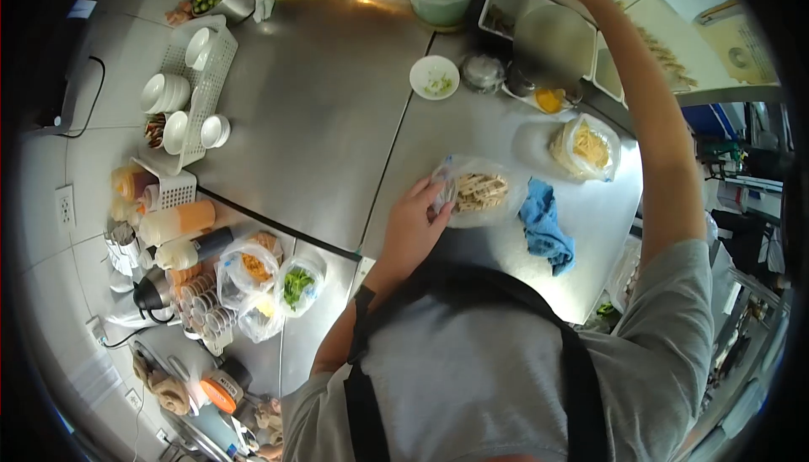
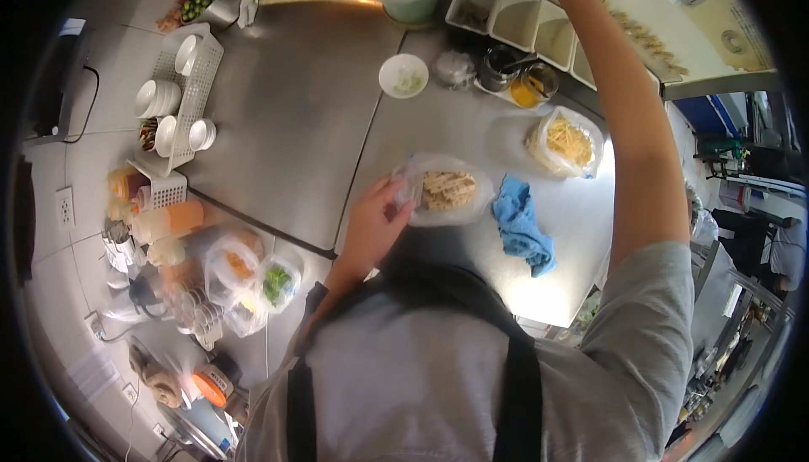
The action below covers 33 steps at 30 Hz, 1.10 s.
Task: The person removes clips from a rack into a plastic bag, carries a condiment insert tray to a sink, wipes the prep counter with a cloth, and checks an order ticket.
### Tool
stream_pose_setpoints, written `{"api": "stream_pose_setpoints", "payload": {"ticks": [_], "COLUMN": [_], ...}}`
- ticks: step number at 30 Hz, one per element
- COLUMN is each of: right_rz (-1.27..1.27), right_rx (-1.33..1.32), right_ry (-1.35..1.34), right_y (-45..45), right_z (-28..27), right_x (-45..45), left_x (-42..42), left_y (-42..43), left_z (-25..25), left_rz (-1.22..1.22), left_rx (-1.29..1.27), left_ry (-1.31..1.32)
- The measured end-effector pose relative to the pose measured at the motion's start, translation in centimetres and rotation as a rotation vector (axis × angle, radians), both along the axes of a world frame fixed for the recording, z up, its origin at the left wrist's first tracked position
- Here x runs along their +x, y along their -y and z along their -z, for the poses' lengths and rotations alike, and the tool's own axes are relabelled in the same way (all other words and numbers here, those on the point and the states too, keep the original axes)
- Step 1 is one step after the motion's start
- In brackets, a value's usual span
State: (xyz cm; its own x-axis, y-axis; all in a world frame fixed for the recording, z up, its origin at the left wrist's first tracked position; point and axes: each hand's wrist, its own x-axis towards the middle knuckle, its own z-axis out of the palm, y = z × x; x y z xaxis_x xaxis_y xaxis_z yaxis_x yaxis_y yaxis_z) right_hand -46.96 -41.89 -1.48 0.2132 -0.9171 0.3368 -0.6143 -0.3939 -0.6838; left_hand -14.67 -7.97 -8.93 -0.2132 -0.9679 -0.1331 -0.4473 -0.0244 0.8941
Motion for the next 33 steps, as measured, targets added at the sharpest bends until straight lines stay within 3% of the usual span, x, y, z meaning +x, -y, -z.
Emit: {"api": "stream_pose_setpoints", "payload": {"ticks": [3,6,13,19,25,28,31,33], "right_rz": [-0.081,0.100,0.148,0.190,0.151,0.305,0.152,0.124], "right_rx": [0.021,0.014,-0.003,-0.023,-0.095,0.142,-0.007,0.087], "right_ry": [0.012,-0.216,-0.282,0.008,0.000,0.163,0.238,0.217], "right_y": [-0.5,0.8,1.3,1.3,0.8,-3.4,-4.0,-9.9], "right_z": [0.4,1.7,1.7,3.0,1.6,-4.8,-3.4,-3.4], "right_x": [-0.9,-2.1,-2.9,-3.9,-3.0,2.2,2.1,2.8], "left_x": [-0.1,0.0,0.3,0.6,0.3,0.1,0.2,0.0], "left_y": [0.3,0.3,0.4,0.2,0.5,0.4,1.1,1.4], "left_z": [-0.6,-0.3,-0.5,-0.1,-0.4,-0.2,-0.2,-0.3], "left_rz": [0.026,0.056,0.047,0.041,0.052,0.070,0.091,0.112], "left_rx": [0.016,0.000,0.010,0.006,-0.012,-0.057,-0.080,-0.040], "left_ry": [-0.032,0.003,-0.015,-0.010,0.012,0.043,0.075,0.099]}}
